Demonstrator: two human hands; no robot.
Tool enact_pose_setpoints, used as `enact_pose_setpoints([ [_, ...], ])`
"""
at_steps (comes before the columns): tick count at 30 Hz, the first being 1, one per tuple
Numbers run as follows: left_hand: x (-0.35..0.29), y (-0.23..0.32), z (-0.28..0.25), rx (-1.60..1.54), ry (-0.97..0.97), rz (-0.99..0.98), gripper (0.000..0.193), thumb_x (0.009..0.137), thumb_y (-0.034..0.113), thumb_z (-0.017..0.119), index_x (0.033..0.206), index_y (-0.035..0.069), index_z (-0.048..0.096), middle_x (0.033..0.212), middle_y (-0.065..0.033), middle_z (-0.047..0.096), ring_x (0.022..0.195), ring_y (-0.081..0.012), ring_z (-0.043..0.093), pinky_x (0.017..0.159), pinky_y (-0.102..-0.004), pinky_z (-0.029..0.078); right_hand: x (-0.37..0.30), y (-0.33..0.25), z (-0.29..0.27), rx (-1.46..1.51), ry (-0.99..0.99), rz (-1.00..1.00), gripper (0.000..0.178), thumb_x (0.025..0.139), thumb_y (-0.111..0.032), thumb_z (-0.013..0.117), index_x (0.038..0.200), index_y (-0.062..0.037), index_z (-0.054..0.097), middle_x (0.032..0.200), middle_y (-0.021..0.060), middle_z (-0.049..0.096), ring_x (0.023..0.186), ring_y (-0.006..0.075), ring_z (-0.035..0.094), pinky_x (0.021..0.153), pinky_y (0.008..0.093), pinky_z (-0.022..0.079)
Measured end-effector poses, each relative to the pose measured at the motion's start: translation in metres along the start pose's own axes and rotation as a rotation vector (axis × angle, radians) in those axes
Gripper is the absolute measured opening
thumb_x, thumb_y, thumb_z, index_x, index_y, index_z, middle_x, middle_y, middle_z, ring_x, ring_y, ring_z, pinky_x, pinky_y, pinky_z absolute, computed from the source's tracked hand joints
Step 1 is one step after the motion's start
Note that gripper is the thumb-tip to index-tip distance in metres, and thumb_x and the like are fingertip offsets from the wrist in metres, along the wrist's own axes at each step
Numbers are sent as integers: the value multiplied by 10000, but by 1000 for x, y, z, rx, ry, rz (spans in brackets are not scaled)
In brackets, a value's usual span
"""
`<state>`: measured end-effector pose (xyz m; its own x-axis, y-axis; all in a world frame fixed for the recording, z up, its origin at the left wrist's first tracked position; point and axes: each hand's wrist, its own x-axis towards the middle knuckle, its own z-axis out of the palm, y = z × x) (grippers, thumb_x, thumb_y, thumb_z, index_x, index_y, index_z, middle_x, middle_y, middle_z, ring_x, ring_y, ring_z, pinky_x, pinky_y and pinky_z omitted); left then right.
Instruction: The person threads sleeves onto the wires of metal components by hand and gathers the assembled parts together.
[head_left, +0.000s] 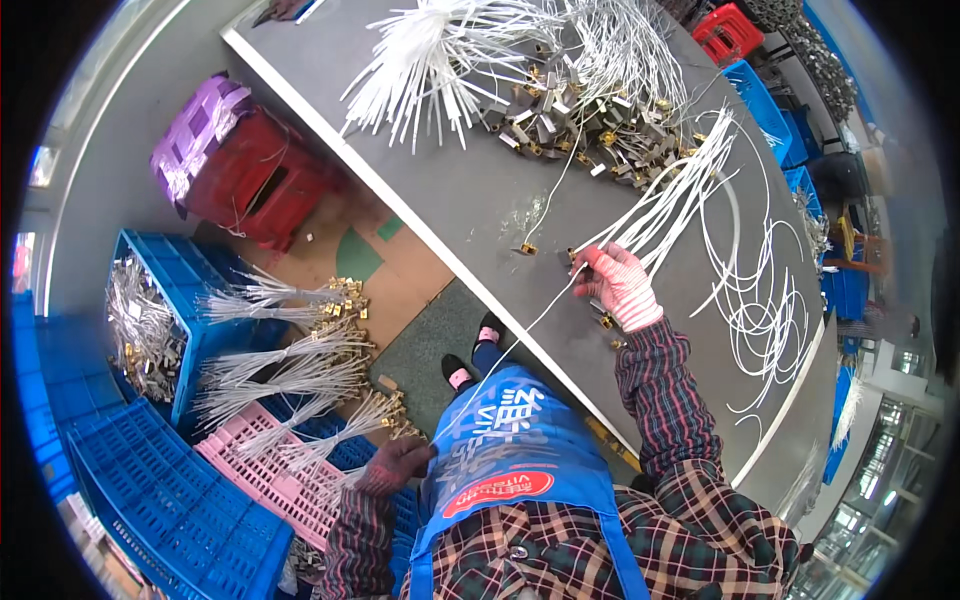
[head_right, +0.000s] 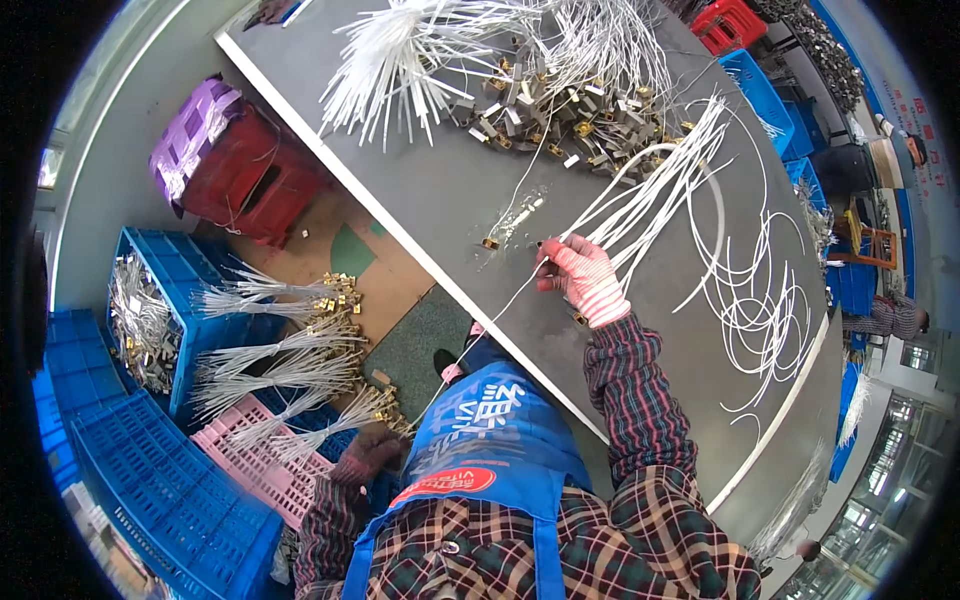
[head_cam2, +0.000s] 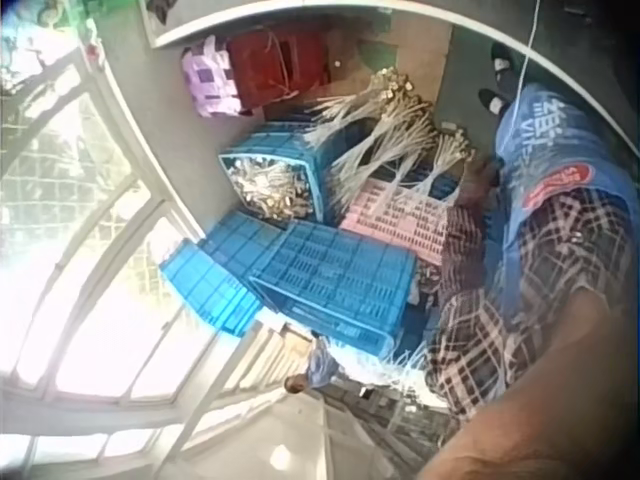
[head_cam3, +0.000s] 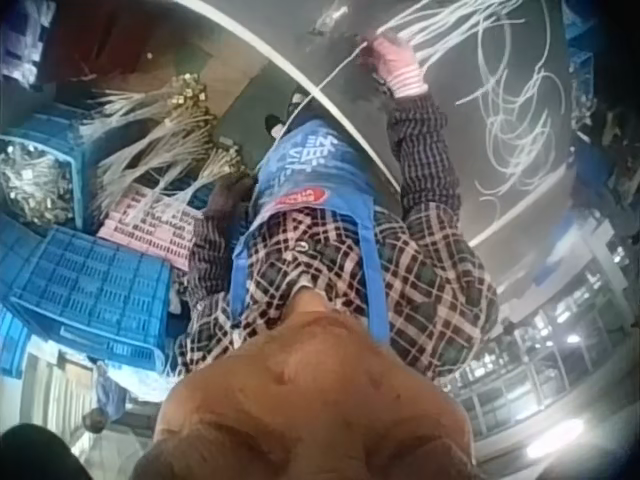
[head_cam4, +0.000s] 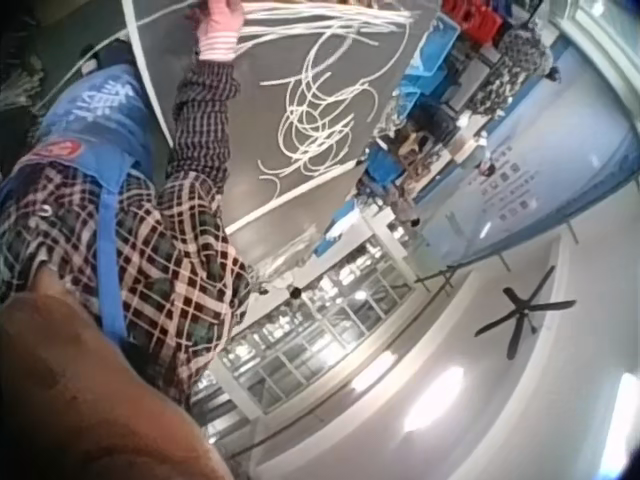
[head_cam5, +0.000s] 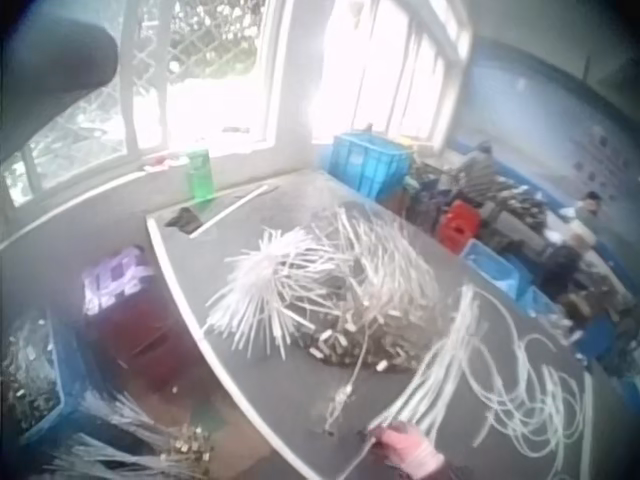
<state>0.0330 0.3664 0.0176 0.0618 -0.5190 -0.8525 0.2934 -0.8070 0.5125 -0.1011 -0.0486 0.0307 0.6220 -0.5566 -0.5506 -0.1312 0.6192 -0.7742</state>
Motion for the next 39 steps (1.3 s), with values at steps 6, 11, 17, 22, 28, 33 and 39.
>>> enact_pose_setpoints([
  [6,28,40,20,-205,59,115,240,882,245,555,935,22,627,603,2,509,503,-83,449,464,-237,361,-26,25,15,15,-14,64,248,850,-208,635,940,10,555,827,105,598,688,208,606,567,348,542],
  [11,33,39,27,-217,40,36,244,884,257,558,954,37,636,599,8,508,486,-80,446,438,-239,349,-44,36,21,-7,-98,126,280,843,-226,642,948,16,552,816,110,599,671,207,606,554,338,536],
  [17,36,49,20,-175,-66,66,253,902,265,546,980,44,643,574,5,483,484,-80,438,456,-238,365,-47,-2,8,-69,57,-113,368,846,-319,634,951,27,562,731,94,589,525,174,562,477,280,470],
  [22,56,92,45,-1,-109,548,231,906,231,541,941,22,632,569,-15,482,485,-92,457,466,-247,386,-75,32,36,-157,-123,-14,333,860,-308,619,906,17,561,596,79,559,466,173,545,440,275,461],
  [28,66,110,55,-125,-237,401,223,909,205,531,926,2,621,601,-52,539,521,-107,511,497,-271,430,-67,1,7,-294,79,-91,346,849,-317,628,929,14,570,614,60,547,491,143,533,425,264,437],
  [33,65,131,63,-101,-226,385,244,925,222,514,916,1,616,588,-43,543,535,-103,539,505,-245,445,-86,24,27,-188,38,-95,283,871,-260,603,944,8,549,637,70,547,481,169,550,423,283,460],
  [39,79,124,67,179,-288,831,248,919,243,523,945,15,616,669,-62,577,522,-115,546,506,-257,455,-91,12,10,-292,89,-75,232,879,-194,577,919,34,572,623,72,552,465,152,543,412,268,461],
])
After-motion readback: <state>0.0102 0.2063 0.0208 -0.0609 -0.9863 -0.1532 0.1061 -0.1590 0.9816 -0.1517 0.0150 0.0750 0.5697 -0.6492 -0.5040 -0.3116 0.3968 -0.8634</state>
